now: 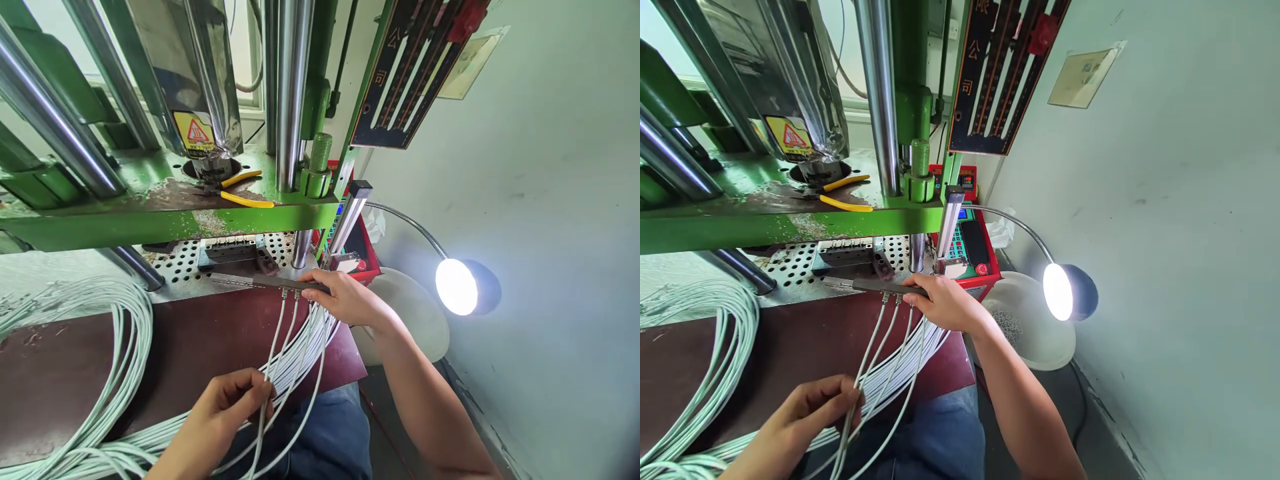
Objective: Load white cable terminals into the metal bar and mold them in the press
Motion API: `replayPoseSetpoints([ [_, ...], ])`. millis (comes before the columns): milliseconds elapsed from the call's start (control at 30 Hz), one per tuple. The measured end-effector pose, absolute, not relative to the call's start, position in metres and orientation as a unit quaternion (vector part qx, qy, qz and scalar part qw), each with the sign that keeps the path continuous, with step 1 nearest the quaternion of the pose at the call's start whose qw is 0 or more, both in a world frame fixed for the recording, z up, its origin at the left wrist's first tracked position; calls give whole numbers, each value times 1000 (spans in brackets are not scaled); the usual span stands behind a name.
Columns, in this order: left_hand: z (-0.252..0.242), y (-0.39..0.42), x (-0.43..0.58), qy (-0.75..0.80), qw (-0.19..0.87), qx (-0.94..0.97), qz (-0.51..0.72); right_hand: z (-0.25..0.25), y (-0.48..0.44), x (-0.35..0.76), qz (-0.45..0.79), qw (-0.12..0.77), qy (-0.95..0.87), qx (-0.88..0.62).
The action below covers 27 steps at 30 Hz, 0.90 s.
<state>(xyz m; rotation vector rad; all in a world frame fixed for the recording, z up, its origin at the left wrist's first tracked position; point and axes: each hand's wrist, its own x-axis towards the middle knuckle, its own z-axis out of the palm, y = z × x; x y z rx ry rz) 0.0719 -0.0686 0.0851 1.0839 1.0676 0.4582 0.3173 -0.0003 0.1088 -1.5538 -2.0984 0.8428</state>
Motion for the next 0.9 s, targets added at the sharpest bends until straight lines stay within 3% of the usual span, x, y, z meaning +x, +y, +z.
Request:
replayPoseSetpoints([
  [167,97,-69,73,451,733,473,188,120,-4,318,313,211,-732,-567],
  [467,87,-74,72,474,645,593,82,130,-15,303,277,233,-756,-546],
  [700,99,-63,39,486,685,498,219,129,-11,311,275,236,-731,-578],
  [900,84,-76,62,506,662,542,113,131,-9,306,296,266,-722,-567],
])
